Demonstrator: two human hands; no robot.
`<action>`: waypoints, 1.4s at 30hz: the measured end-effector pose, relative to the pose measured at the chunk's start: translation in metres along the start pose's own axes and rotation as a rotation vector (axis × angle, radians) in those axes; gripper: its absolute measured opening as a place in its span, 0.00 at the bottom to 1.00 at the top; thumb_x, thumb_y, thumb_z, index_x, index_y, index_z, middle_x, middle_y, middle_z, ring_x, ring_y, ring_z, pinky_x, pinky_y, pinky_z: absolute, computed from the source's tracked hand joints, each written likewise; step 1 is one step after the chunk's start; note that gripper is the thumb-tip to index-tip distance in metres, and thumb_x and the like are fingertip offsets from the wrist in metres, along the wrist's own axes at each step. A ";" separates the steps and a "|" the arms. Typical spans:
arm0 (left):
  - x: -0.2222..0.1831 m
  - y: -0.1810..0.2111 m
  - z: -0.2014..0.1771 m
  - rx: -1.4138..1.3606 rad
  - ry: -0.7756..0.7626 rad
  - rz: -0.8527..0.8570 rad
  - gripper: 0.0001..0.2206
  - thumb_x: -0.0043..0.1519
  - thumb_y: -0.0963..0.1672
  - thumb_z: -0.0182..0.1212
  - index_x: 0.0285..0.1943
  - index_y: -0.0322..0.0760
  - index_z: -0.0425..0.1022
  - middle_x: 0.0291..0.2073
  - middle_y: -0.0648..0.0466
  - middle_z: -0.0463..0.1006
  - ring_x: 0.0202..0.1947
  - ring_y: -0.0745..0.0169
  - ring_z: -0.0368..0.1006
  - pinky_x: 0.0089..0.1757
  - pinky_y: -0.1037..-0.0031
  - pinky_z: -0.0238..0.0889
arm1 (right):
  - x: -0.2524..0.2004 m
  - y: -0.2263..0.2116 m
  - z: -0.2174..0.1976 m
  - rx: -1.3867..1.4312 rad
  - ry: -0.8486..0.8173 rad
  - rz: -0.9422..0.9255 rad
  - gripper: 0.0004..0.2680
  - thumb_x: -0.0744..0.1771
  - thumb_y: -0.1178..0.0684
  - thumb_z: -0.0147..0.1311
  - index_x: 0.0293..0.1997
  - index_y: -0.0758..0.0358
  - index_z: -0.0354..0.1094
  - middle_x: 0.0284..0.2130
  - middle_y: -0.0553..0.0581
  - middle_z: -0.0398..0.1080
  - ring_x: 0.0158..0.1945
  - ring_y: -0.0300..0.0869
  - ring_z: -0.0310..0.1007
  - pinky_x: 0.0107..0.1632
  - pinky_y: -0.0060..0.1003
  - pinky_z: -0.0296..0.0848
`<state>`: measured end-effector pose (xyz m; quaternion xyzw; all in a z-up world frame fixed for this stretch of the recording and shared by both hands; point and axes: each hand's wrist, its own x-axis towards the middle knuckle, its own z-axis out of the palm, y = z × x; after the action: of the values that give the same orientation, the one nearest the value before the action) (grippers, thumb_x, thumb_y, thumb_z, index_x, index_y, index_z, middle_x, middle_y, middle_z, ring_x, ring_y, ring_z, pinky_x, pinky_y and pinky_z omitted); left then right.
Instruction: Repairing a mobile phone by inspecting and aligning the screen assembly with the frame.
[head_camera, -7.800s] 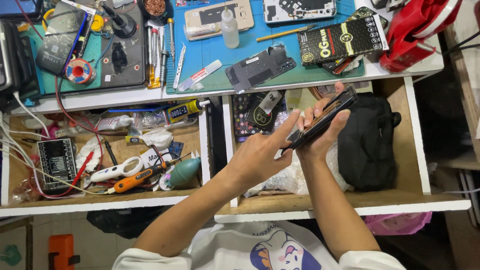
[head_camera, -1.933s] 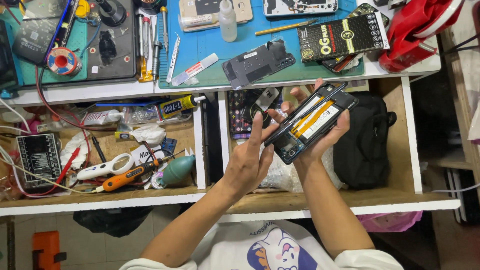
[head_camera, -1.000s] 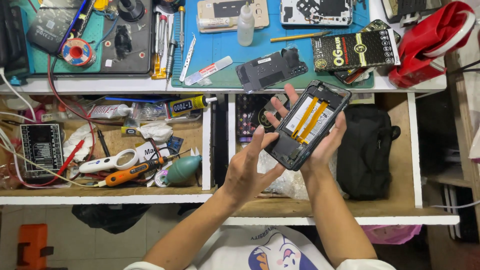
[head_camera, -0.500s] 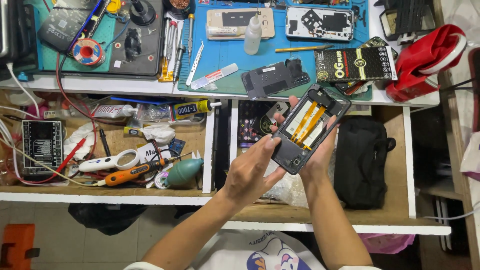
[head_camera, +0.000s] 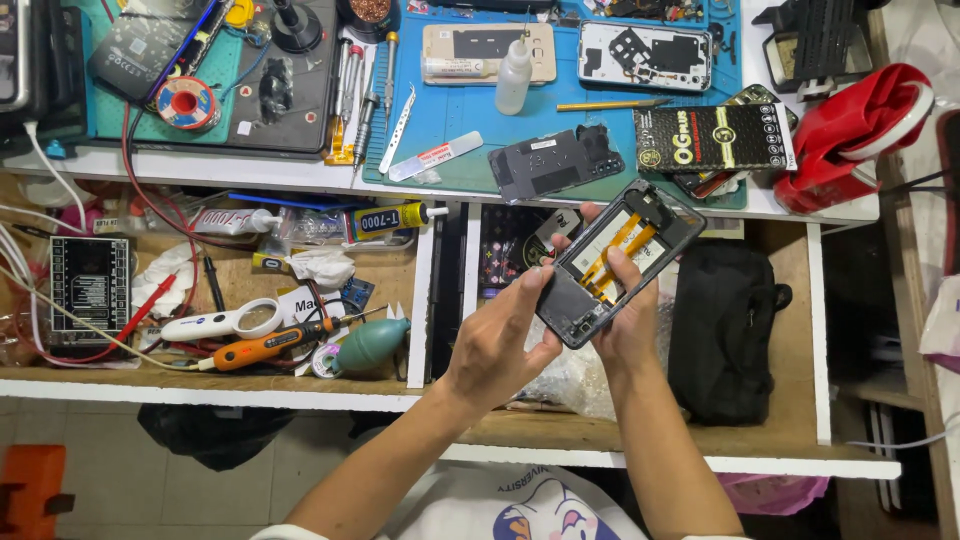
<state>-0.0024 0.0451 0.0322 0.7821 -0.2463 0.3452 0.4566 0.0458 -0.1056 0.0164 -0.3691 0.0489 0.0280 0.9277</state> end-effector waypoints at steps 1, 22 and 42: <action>0.001 0.001 0.000 -0.001 -0.003 0.002 0.38 0.53 0.34 0.64 0.76 0.30 0.54 0.52 0.34 0.80 0.49 0.31 0.79 0.42 0.55 0.77 | 0.000 -0.001 0.002 0.003 0.002 -0.002 0.20 0.67 0.56 0.50 0.69 0.60 0.58 0.66 0.66 0.63 0.55 0.65 0.75 0.52 0.63 0.81; 0.001 0.002 -0.001 0.165 -0.162 -0.158 0.33 0.62 0.33 0.56 0.78 0.22 0.49 0.49 0.34 0.81 0.44 0.43 0.82 0.39 0.65 0.77 | -0.002 -0.002 0.014 0.001 0.070 -0.020 0.16 0.66 0.61 0.51 0.61 0.67 0.61 0.61 0.74 0.67 0.51 0.72 0.75 0.43 0.66 0.80; 0.003 0.002 -0.006 0.278 -0.172 -0.135 0.30 0.64 0.33 0.54 0.77 0.25 0.50 0.54 0.38 0.81 0.49 0.46 0.81 0.44 0.70 0.76 | 0.000 -0.001 0.010 0.006 0.029 -0.008 0.16 0.66 0.58 0.52 0.61 0.67 0.62 0.61 0.74 0.68 0.51 0.72 0.76 0.47 0.65 0.80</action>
<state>-0.0042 0.0487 0.0374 0.8792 -0.1812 0.2762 0.3434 0.0463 -0.0989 0.0243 -0.3670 0.0610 0.0189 0.9280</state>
